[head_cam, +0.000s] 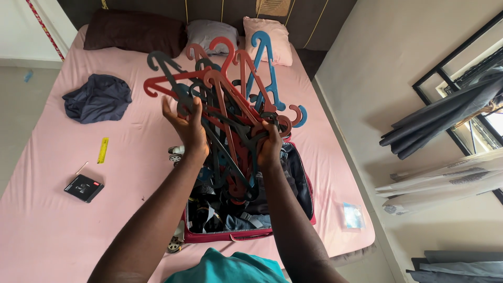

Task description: The recorder opens a red suitcase on a bed and begins to pack it with hangers and folded clothes.

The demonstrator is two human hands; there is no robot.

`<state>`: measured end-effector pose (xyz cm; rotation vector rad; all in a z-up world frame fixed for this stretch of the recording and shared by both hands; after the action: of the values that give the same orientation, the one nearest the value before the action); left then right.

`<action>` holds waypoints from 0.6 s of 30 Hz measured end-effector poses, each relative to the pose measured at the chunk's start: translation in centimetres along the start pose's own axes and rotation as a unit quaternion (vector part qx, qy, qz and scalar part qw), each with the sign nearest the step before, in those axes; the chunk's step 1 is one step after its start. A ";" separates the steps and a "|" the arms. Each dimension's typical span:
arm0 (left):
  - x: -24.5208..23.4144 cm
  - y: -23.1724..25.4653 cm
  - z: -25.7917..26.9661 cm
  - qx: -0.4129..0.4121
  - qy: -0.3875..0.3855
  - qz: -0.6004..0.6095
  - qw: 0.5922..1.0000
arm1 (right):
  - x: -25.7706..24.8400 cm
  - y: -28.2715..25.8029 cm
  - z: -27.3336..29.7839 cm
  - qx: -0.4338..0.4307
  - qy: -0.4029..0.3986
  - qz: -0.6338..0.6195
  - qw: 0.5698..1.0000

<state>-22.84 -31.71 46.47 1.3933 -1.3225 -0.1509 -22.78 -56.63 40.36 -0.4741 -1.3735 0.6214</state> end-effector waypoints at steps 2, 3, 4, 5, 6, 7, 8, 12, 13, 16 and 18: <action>0.3 0.4 0.0 0.001 -0.016 0.014 1.000 | 0.6 -0.5 0.2 0.008 0.001 0.001 1.000; 0.2 0.0 0.1 -0.013 -0.023 0.005 1.000 | 0.6 -0.6 0.2 0.004 0.000 0.003 1.000; 0.0 -0.3 0.1 -0.028 -0.031 -0.004 0.999 | 0.6 -0.7 0.1 0.001 -0.001 0.005 1.000; -0.3 -0.7 0.1 -0.028 -0.030 -0.005 0.999 | 1.3 -0.8 0.5 0.002 -0.001 0.005 1.000; -0.6 -1.2 0.1 -0.029 -0.027 0.002 0.999 | 2.2 -1.0 1.0 0.000 -0.025 -0.009 1.000; -1.0 -1.6 0.2 -0.032 -0.024 0.007 0.999 | 3.1 -1.1 1.5 -0.001 -0.048 -0.023 0.999; -1.3 -1.8 0.1 -0.032 -0.023 0.007 0.999 | 3.0 -1.0 1.4 0.000 -0.047 -0.023 0.999; -1.0 -1.6 0.0 -0.073 -0.010 0.119 0.990 | 4.0 -1.9 1.7 -0.037 -0.077 -0.022 0.996; -0.8 -1.3 0.1 -0.090 -0.009 0.136 0.987 | 4.3 -1.9 1.8 -0.035 -0.076 -0.016 0.996; -1.1 -1.6 -0.1 -0.112 0.001 0.093 0.989 | 1.5 -0.8 0.7 -0.015 -0.034 0.000 0.999; -1.2 -1.9 -0.2 -0.111 0.007 0.093 0.989 | -0.6 -0.1 -0.5 -0.009 -0.021 -0.003 1.000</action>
<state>-21.99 -31.21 44.42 1.0761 -1.3726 -0.1575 -22.36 -57.04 39.92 -0.4733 -1.4200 0.6176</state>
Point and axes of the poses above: each hand's wrist, its own z-axis away from the middle knuckle, its own x-axis out of the palm, y = z × x, the point moved 7 cm from there along -z, towards the middle knuckle, and after that the axes turned 14 degrees about x, right-handed, at the moved point
